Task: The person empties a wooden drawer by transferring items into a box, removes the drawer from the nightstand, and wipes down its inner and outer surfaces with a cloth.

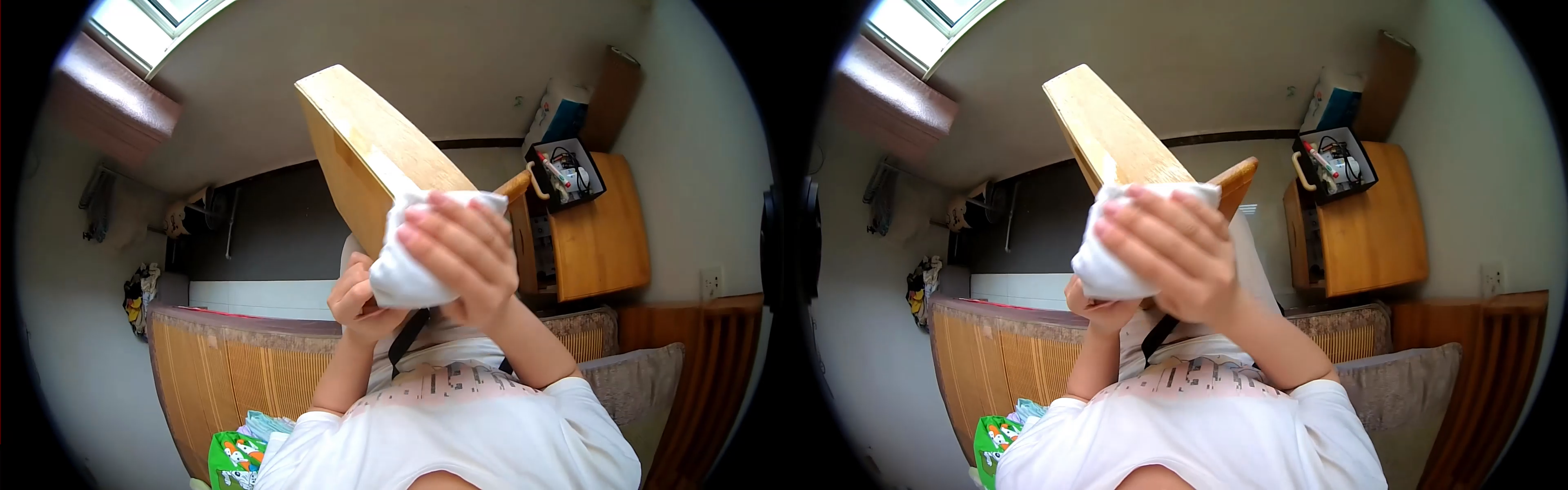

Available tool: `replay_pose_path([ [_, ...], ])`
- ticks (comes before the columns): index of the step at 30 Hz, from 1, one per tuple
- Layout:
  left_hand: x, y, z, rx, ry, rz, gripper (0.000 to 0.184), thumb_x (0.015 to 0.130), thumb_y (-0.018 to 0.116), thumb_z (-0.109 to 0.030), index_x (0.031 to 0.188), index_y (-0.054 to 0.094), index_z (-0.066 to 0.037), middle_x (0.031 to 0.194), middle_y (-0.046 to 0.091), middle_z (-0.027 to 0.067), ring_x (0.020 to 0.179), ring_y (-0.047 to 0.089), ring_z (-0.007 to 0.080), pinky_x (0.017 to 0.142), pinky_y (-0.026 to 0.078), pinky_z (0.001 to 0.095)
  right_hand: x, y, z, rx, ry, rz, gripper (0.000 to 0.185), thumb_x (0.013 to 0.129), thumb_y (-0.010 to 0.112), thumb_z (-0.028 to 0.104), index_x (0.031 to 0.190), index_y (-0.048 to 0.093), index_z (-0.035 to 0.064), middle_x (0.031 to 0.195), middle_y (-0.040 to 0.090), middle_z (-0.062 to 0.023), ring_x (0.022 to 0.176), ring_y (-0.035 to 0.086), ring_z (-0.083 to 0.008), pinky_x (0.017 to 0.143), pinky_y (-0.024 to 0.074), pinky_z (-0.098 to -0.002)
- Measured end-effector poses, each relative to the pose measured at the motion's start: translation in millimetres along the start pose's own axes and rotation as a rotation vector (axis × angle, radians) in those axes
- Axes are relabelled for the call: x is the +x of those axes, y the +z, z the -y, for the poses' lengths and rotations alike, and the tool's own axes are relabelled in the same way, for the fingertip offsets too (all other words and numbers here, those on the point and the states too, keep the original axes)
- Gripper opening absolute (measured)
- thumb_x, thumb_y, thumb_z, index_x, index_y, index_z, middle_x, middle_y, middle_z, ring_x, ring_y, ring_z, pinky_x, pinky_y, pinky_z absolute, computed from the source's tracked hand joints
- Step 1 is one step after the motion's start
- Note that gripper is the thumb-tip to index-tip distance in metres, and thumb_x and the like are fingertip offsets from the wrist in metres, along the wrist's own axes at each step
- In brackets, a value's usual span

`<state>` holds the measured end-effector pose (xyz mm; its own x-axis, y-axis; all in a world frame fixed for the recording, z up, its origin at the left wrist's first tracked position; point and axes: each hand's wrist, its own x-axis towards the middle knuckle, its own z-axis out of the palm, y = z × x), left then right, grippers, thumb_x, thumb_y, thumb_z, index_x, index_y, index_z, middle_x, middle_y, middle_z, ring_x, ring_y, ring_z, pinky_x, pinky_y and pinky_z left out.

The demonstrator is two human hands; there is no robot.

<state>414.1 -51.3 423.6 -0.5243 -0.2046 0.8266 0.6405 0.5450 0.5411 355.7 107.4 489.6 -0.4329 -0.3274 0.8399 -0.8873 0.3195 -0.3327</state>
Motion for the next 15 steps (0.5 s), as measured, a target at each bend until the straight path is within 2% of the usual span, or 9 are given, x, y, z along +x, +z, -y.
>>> replay_pose_path([
  [2,10.6,4.3,-7.9,0.040,-0.013,-0.006,0.034,0.069,0.091,-0.007,0.080,0.058,-0.007,0.067,0.060,0.0034,0.054,0.051,0.0173,0.056,0.041,0.0291,-4.8,2.1,-35.0,-0.030,0.099,-0.144,0.036,0.096,0.059,0.012,0.129,0.071,0.0102,0.132,0.070,-0.0104,0.133,0.060,-0.0298,0.121,0.0308,-0.0433],
  [5,0.8,3.7,1.9,0.080,-0.027,-0.013,0.033,0.070,0.089,-0.006,0.079,0.057,-0.005,0.067,0.060,0.0047,0.054,0.052,0.0175,0.055,0.041,0.0293,-4.2,22.5,-13.1,0.052,0.173,-0.161,0.036,0.095,0.058,0.011,0.128,0.072,0.0073,0.134,0.069,-0.0125,0.136,0.057,-0.0334,0.123,0.0268,-0.0441],
  [6,1.6,2.3,6.1,0.101,-0.024,-0.018,0.032,0.071,0.089,-0.006,0.079,0.057,-0.004,0.070,0.063,0.0056,0.056,0.055,0.0178,0.056,0.043,0.0293,-13.4,30.5,4.3,0.088,0.099,-0.089,0.035,0.095,0.057,0.009,0.126,0.073,0.0093,0.135,0.068,-0.0106,0.137,0.056,-0.0322,0.123,0.0277,-0.0449],
  [7,3.7,-0.1,10.5,0.126,-0.028,-0.043,0.032,0.072,0.089,-0.009,0.080,0.059,-0.002,0.079,0.070,0.0105,0.064,0.064,0.0204,0.060,0.050,0.0296,-16.8,36.3,1.6,0.108,-0.026,-0.076,0.036,0.095,0.056,0.008,0.125,0.074,0.0105,0.135,0.068,-0.0096,0.138,0.055,-0.0319,0.123,0.0292,-0.0458],
  [8,-14.7,-7.3,17.1,0.336,-0.173,-0.009,0.034,0.072,0.091,-0.009,0.085,0.060,-0.002,0.092,0.075,0.0167,0.078,0.073,0.0247,0.068,0.057,0.0307,-22.3,43.0,-0.2,0.129,-0.148,-0.063,0.036,0.095,0.055,0.007,0.124,0.075,0.0116,0.135,0.068,-0.0085,0.138,0.054,-0.0315,0.122,0.0306,-0.0466],
  [9,-12.5,-13.4,15.1,0.222,-0.158,-0.055,0.036,0.072,0.092,-0.009,0.088,0.060,-0.002,0.094,0.075,0.0181,0.080,0.074,0.0258,0.070,0.058,0.0315,-27.4,44.9,-15.7,0.121,-0.100,-0.057,0.040,0.091,0.057,0.000,0.124,0.076,0.0130,0.134,0.069,-0.0071,0.139,0.054,-0.0307,0.122,0.0330,-0.0473],
  [10,-9.6,-15.9,14.1,0.107,-0.141,-0.109,0.039,0.072,0.093,-0.010,0.090,0.060,-0.003,0.096,0.075,0.0196,0.083,0.075,0.0269,0.073,0.059,0.0322,-24.3,48.1,-30.3,0.120,0.006,-0.138,0.045,0.086,0.062,-0.003,0.128,0.073,0.0101,0.139,0.065,-0.0114,0.141,0.051,-0.0325,0.121,0.0333,-0.0464],
  [12,-11.8,-17.0,16.0,0.084,-0.178,-0.125,0.044,0.071,0.095,-0.013,0.095,0.060,-0.003,0.099,0.075,0.0195,0.086,0.076,0.0271,0.073,0.059,0.0324,-8.8,46.0,-49.9,0.153,0.264,-0.233,0.054,0.082,0.066,-0.003,0.135,0.068,0.0078,0.144,0.060,-0.0161,0.144,0.047,-0.0345,0.120,0.0338,-0.0465],
  [15,-12.0,-16.8,17.0,0.163,-0.165,-0.178,0.045,0.070,0.096,-0.013,0.094,0.060,-0.004,0.097,0.075,0.0182,0.085,0.076,0.0266,0.074,0.059,0.0326,-1.5,55.5,-33.7,0.277,0.265,-0.166,0.058,0.083,0.066,-0.001,0.140,0.064,0.0067,0.148,0.056,-0.0188,0.146,0.044,-0.0355,0.120,0.0335,-0.0470],
])
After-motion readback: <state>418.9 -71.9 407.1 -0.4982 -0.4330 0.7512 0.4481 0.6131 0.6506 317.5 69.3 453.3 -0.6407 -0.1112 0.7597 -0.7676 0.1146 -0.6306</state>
